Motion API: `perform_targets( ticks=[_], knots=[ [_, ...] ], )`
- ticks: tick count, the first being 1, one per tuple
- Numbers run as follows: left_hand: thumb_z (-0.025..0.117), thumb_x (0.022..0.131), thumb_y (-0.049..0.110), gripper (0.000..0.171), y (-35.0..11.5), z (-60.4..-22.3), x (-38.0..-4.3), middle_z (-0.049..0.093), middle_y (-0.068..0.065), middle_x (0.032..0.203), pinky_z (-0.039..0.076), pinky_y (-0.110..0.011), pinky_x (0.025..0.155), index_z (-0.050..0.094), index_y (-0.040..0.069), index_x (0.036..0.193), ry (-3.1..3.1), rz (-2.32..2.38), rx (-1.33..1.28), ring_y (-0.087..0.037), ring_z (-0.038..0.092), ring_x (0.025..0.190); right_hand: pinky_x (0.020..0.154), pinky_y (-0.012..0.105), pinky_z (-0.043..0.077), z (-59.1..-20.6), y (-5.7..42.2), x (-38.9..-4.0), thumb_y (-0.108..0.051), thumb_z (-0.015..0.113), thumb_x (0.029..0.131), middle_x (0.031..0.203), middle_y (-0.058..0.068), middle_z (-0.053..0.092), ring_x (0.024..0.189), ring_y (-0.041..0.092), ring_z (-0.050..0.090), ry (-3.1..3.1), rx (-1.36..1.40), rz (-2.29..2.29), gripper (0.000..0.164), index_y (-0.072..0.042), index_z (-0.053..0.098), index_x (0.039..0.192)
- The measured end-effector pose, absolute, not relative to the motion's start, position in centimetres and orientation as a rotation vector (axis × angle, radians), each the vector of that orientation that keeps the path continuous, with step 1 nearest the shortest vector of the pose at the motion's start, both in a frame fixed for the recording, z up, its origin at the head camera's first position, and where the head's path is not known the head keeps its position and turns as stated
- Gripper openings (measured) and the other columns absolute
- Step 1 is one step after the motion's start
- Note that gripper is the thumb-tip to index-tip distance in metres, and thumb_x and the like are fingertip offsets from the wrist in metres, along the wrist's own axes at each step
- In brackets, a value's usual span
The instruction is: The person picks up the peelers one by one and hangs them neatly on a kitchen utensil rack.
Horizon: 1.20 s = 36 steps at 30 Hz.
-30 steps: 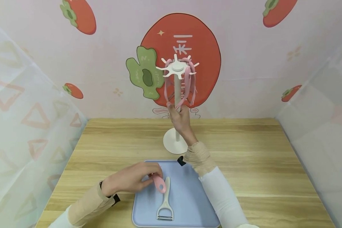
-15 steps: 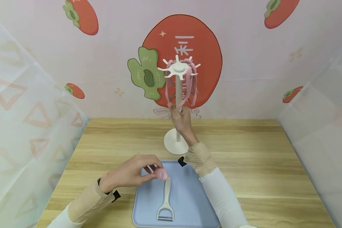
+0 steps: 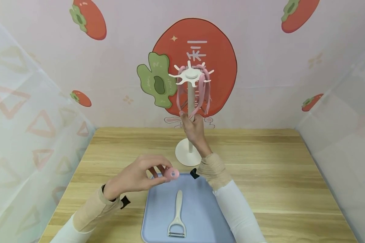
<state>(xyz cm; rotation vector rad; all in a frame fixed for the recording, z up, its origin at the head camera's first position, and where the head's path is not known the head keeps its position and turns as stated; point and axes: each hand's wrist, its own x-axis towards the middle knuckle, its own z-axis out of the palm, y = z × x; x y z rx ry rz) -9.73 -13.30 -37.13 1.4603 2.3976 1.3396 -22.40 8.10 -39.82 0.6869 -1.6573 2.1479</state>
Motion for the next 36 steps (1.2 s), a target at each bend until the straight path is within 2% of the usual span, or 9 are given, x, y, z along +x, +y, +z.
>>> perform_targets(
  ticks=[4,10,17,25,31,36],
  knots=[
    [0.081,0.088,0.018,0.027,-13.2,-36.5,-10.1,0.071,0.006,0.101,0.057,-0.016,0.062,0.071,0.016,0.113,2.413,1.375,1.448,-0.005,0.071,0.084,0.037,0.025,0.024,-39.9,8.1,-22.5,-0.013,0.055,0.104,0.048,-0.004,0.035,0.036,0.011,0.030,-1.655,0.688,2.149,0.041,-0.002,0.044,0.067],
    [0.084,0.085,0.015,0.030,-13.1,-35.6,-10.5,0.071,0.004,0.097,0.059,-0.021,0.067,0.072,0.014,0.112,2.451,1.465,1.370,-0.006,0.072,0.083,0.036,0.024,0.023,-39.9,8.0,-22.5,-0.013,0.056,0.104,0.047,-0.005,0.036,0.035,0.010,0.030,-1.632,0.688,2.156,0.043,0.003,0.042,0.066],
    [0.083,0.086,0.013,0.033,-12.8,-34.6,-11.0,0.075,-0.004,0.106,0.062,-0.030,0.067,0.074,0.009,0.117,2.436,1.721,1.181,-0.012,0.077,0.081,0.036,0.024,0.025,-40.0,7.9,-22.5,-0.012,0.056,0.104,0.048,-0.006,0.037,0.035,0.010,0.031,-1.634,0.678,2.125,0.043,0.006,0.043,0.068],
    [0.081,0.087,0.013,0.038,-12.1,-33.4,-11.5,0.074,-0.010,0.114,0.062,-0.033,0.067,0.072,0.005,0.124,2.438,1.909,1.040,-0.020,0.077,0.083,0.036,0.023,0.024,-39.9,7.9,-22.4,-0.011,0.055,0.103,0.048,-0.008,0.038,0.036,0.009,0.031,-1.641,0.651,2.126,0.045,0.007,0.040,0.065],
    [0.079,0.087,0.004,0.037,-11.6,-32.7,-11.9,0.069,-0.018,0.115,0.062,-0.040,0.063,0.070,-0.001,0.123,2.331,2.055,0.977,-0.027,0.076,0.080,0.037,0.023,0.024,-39.9,7.9,-22.4,-0.011,0.055,0.104,0.048,-0.007,0.037,0.037,0.008,0.031,-1.644,0.639,2.139,0.044,0.007,0.041,0.066],
    [0.079,0.086,-0.001,0.039,-11.4,-32.1,-12.3,0.067,-0.020,0.112,0.062,-0.040,0.061,0.068,-0.005,0.123,2.294,2.140,0.980,-0.027,0.075,0.075,0.036,0.023,0.024,-39.8,7.8,-22.4,-0.011,0.055,0.103,0.048,-0.007,0.037,0.036,0.008,0.031,-1.638,0.643,2.137,0.044,0.006,0.041,0.065]
  ],
)
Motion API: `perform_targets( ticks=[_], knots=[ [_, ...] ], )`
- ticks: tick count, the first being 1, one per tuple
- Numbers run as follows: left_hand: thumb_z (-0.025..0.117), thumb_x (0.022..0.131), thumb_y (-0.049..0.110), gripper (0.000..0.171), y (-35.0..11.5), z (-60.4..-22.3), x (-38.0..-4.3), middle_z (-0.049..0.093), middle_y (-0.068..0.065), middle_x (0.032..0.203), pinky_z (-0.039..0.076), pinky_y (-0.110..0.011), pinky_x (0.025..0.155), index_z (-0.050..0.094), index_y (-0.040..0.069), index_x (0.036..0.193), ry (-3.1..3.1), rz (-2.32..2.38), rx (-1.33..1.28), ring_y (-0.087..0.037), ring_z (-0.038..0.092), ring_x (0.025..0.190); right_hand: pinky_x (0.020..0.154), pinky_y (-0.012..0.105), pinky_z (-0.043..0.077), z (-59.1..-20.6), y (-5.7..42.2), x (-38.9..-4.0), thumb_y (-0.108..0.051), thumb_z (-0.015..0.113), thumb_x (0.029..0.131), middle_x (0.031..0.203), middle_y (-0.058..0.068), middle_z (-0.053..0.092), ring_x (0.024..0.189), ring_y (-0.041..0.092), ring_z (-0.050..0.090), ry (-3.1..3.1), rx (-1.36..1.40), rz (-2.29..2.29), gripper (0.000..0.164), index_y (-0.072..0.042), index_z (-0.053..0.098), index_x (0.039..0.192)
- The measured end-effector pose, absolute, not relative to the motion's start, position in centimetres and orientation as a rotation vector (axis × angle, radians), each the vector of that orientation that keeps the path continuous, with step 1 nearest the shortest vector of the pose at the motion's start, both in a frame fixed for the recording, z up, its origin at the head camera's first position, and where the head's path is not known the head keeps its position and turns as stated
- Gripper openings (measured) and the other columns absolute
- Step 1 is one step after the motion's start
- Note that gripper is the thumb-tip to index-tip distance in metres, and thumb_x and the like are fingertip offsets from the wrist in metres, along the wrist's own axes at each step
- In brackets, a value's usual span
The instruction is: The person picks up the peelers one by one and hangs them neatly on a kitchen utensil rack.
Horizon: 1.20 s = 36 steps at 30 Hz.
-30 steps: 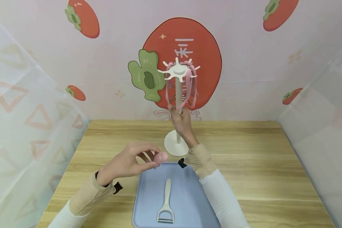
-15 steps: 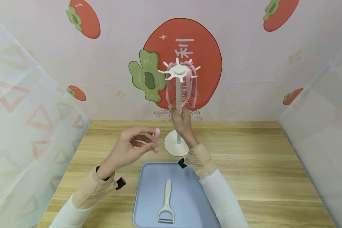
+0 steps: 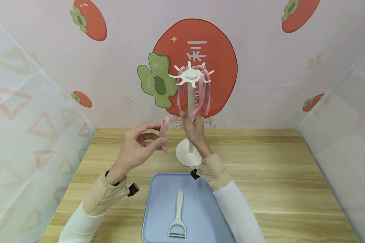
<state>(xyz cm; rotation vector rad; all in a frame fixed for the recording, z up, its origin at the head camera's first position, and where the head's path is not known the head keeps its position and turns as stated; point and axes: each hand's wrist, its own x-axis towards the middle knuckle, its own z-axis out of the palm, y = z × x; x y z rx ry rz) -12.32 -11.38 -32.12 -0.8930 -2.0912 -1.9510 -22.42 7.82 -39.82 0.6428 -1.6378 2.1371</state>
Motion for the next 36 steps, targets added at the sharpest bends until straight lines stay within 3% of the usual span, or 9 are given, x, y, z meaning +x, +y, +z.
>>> perform_targets(
  ticks=[6,15,24,36],
  knots=[
    [0.076,0.086,-0.006,0.039,-11.0,-31.4,-12.9,0.064,-0.022,0.110,0.062,-0.044,0.063,0.065,-0.010,0.123,-1.998,-2.031,-0.881,-0.025,0.074,0.069,0.036,0.024,0.025,-39.7,7.8,-22.6,-0.012,0.055,0.104,0.048,-0.005,0.037,0.036,0.010,0.031,-1.648,0.666,2.118,0.044,0.008,0.041,0.067],
    [0.076,0.088,-0.002,0.037,-10.4,-30.2,-14.0,0.065,-0.022,0.107,0.062,-0.049,0.063,0.066,-0.010,0.123,-1.938,-2.058,-0.848,-0.025,0.073,0.069,0.036,0.025,0.026,-39.7,8.0,-22.8,-0.015,0.055,0.103,0.049,-0.005,0.038,0.036,0.011,0.032,-1.667,0.669,2.081,0.044,0.008,0.044,0.068],
    [0.075,0.088,-0.003,0.037,-10.0,-29.5,-14.7,0.069,-0.019,0.115,0.062,-0.047,0.064,0.066,-0.010,0.123,-1.894,-2.062,-0.819,-0.030,0.074,0.073,0.036,0.025,0.025,-39.7,8.0,-22.9,-0.013,0.055,0.104,0.048,-0.005,0.037,0.036,0.011,0.032,-1.647,0.676,2.097,0.045,0.009,0.042,0.067],
    [0.072,0.093,0.001,0.037,-10.0,-29.0,-15.9,0.069,-0.020,0.112,0.062,-0.046,0.065,0.068,-0.010,0.128,-1.868,-2.041,-0.798,-0.025,0.076,0.079,0.036,0.025,0.027,-39.8,7.9,-22.4,-0.013,0.055,0.104,0.049,-0.004,0.038,0.036,0.012,0.033,-1.659,0.670,2.090,0.044,0.010,0.043,0.069]
  ],
)
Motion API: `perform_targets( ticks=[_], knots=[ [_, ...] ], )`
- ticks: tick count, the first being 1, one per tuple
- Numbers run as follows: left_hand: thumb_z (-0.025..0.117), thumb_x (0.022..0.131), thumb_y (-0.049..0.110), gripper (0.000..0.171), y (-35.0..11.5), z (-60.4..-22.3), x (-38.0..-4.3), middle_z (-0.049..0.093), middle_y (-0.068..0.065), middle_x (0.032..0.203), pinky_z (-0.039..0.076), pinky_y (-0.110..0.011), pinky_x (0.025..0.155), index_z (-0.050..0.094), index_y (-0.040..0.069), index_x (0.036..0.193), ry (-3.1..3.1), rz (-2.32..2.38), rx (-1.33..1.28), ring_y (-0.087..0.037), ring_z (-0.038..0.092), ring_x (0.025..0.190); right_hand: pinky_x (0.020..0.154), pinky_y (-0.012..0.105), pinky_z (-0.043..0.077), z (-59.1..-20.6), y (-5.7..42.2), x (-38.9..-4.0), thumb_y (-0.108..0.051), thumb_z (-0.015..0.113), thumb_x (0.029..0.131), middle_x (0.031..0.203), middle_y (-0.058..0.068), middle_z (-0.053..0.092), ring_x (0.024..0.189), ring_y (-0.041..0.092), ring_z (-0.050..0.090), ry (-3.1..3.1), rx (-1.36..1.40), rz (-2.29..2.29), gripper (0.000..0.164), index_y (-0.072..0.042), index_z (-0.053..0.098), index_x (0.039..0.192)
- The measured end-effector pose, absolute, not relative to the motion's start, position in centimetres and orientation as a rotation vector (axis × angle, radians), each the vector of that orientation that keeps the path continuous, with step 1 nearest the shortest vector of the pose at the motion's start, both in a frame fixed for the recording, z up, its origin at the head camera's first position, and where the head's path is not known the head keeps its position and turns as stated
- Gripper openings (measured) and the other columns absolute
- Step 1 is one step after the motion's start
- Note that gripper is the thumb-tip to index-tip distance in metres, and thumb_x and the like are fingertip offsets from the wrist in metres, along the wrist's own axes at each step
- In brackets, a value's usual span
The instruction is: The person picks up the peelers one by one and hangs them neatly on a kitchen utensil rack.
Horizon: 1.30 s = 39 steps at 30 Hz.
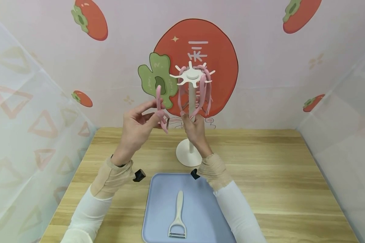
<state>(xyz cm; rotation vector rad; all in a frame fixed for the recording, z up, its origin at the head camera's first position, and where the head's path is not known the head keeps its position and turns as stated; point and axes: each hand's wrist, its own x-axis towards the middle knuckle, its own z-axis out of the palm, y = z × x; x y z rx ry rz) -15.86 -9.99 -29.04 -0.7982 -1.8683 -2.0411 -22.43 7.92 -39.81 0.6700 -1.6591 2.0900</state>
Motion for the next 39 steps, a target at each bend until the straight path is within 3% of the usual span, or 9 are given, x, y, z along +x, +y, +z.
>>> perform_targets(
  ticks=[5,10,16,21,29,39],
  knots=[
    [0.074,0.092,0.003,0.039,-9.9,-28.7,-16.1,0.070,-0.024,0.112,0.062,-0.046,0.065,0.068,-0.009,0.128,-1.844,-2.031,-0.811,-0.028,0.075,0.080,0.036,0.025,0.025,-39.9,7.9,-22.5,-0.012,0.054,0.104,0.048,-0.005,0.037,0.036,0.011,0.031,-1.647,0.683,2.107,0.046,0.006,0.040,0.064],
    [0.076,0.091,0.006,0.041,-9.7,-28.3,-16.7,0.071,-0.019,0.115,0.062,-0.045,0.065,0.069,-0.007,0.129,-1.830,-2.009,-0.800,-0.034,0.076,0.085,0.037,0.025,0.024,-39.9,8.0,-22.6,-0.010,0.053,0.104,0.048,-0.005,0.037,0.036,0.011,0.031,-1.659,0.686,2.089,0.044,0.005,0.040,0.063],
    [0.077,0.090,0.008,0.040,-9.2,-27.7,-17.4,0.072,-0.017,0.123,0.063,-0.043,0.065,0.071,-0.005,0.128,-1.829,-1.981,-0.768,-0.029,0.075,0.084,0.037,0.025,0.023,-39.8,8.1,-22.6,-0.013,0.055,0.103,0.048,-0.006,0.036,0.037,0.011,0.030,-1.652,0.681,2.099,0.047,0.003,0.039,0.062],
    [0.076,0.090,0.005,0.040,-8.7,-27.3,-17.9,0.072,-0.019,0.121,0.063,-0.044,0.066,0.070,-0.005,0.128,-1.801,-1.969,-0.785,-0.036,0.074,0.085,0.037,0.026,0.022,-39.8,8.1,-22.5,-0.013,0.054,0.103,0.048,-0.004,0.035,0.037,0.012,0.029,-1.661,0.683,2.090,0.047,0.002,0.040,0.061],
    [0.077,0.088,0.002,0.040,-8.0,-27.3,-18.9,0.070,-0.018,0.117,0.062,-0.036,0.077,0.067,-0.007,0.126,-1.793,-1.900,-0.748,-0.024,0.070,0.102,0.036,0.026,0.021,-39.9,8.0,-22.5,-0.015,0.054,0.103,0.047,-0.005,0.035,0.036,0.011,0.028,-1.660,0.685,2.097,0.048,0.001,0.039,0.060],
    [0.077,0.088,0.002,0.037,-7.8,-27.8,-19.7,0.069,-0.017,0.119,0.062,-0.037,0.080,0.067,-0.009,0.122,-1.771,-1.904,-0.751,-0.025,0.070,0.100,0.036,0.027,0.021,-39.8,8.0,-22.5,-0.015,0.054,0.103,0.047,-0.003,0.035,0.036,0.011,0.028,-1.665,0.683,2.091,0.049,0.003,0.040,0.060]
  ],
)
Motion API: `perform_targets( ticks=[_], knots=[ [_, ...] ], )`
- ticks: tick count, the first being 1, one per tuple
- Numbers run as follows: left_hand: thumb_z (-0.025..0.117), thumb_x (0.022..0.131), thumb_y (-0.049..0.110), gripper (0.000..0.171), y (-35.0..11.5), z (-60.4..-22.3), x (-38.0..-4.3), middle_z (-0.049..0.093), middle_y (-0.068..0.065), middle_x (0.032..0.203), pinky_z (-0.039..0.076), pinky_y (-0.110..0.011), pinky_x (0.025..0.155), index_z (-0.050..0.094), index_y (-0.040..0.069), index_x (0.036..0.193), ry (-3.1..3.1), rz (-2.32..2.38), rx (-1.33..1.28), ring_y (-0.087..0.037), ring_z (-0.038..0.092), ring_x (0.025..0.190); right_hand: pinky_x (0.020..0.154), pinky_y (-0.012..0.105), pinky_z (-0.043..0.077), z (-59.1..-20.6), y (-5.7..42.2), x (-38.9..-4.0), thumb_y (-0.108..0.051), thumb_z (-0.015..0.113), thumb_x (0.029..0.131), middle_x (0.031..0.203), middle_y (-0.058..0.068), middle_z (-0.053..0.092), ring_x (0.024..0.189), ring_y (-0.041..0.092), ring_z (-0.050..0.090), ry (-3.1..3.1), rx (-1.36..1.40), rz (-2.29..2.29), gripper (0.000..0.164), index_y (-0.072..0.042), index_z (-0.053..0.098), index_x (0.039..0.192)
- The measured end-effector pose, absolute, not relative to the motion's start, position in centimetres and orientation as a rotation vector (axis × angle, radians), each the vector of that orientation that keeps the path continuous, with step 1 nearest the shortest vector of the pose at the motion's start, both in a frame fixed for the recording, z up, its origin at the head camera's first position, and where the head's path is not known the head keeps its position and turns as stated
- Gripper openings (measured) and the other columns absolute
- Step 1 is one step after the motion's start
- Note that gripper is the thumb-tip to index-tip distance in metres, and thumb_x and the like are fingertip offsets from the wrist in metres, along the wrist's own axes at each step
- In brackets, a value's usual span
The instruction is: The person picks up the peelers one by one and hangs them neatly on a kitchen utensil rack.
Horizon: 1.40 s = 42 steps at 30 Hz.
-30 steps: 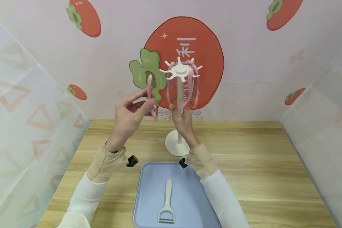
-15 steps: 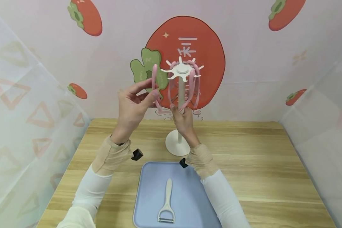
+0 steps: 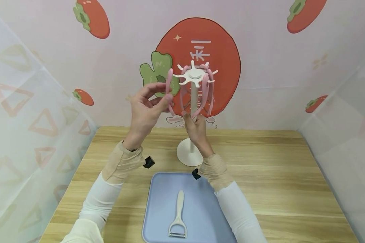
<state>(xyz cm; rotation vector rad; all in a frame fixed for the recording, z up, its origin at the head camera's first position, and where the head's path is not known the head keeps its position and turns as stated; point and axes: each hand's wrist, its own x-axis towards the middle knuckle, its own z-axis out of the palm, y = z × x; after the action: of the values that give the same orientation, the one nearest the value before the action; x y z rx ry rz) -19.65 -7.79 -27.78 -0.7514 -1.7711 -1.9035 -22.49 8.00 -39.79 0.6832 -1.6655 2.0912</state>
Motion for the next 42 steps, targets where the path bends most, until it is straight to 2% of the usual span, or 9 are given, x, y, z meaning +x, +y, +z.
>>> perform_targets(
  ticks=[8,16,20,32,42],
  knots=[
    [0.077,0.088,0.001,0.035,-7.1,-27.5,-19.9,0.070,-0.019,0.119,0.061,-0.040,0.086,0.068,-0.008,0.121,-1.779,-1.900,-0.769,-0.030,0.071,0.102,0.036,0.026,0.022,-39.7,8.0,-22.5,-0.011,0.053,0.102,0.048,-0.005,0.036,0.037,0.010,0.030,-1.673,0.658,2.081,0.046,0.006,0.040,0.061],
    [0.077,0.087,0.000,0.035,-6.7,-27.4,-20.2,0.070,-0.020,0.117,0.061,-0.039,0.086,0.069,-0.009,0.120,-1.770,-1.887,-0.780,-0.024,0.071,0.103,0.035,0.027,0.020,-39.5,7.9,-22.7,0.000,0.046,0.100,0.047,-0.004,0.034,0.035,0.012,0.026,-1.649,0.683,2.097,0.042,0.004,0.038,0.059],
    [0.077,0.087,0.000,0.035,-6.5,-27.5,-20.3,0.070,-0.020,0.117,0.061,-0.040,0.085,0.069,-0.010,0.120,-1.757,-1.895,-0.793,-0.024,0.070,0.105,0.035,0.026,0.019,-39.5,8.0,-22.8,-0.002,0.047,0.099,0.046,-0.006,0.034,0.035,0.010,0.026,-1.665,0.657,2.114,0.041,0.002,0.038,0.059],
    [0.078,0.087,0.002,0.035,-6.1,-28.0,-20.5,0.071,-0.018,0.117,0.061,-0.041,0.085,0.070,-0.009,0.119,-1.749,-1.902,-0.818,-0.023,0.069,0.106,0.036,0.025,0.022,-39.7,8.0,-22.6,-0.002,0.047,0.097,0.049,-0.008,0.036,0.037,0.008,0.029,-1.684,0.634,2.072,0.037,0.009,0.038,0.062],
    [0.077,0.087,0.001,0.034,-6.4,-28.2,-20.5,0.071,-0.018,0.117,0.060,-0.040,0.086,0.070,-0.008,0.119,-1.780,-1.904,-0.799,-0.022,0.069,0.104,0.036,0.033,0.018,-39.9,7.9,-22.6,-0.005,0.047,0.098,0.048,-0.007,0.034,0.036,0.022,0.023,-1.667,0.673,2.070,0.041,0.006,0.038,0.060]
  ],
)
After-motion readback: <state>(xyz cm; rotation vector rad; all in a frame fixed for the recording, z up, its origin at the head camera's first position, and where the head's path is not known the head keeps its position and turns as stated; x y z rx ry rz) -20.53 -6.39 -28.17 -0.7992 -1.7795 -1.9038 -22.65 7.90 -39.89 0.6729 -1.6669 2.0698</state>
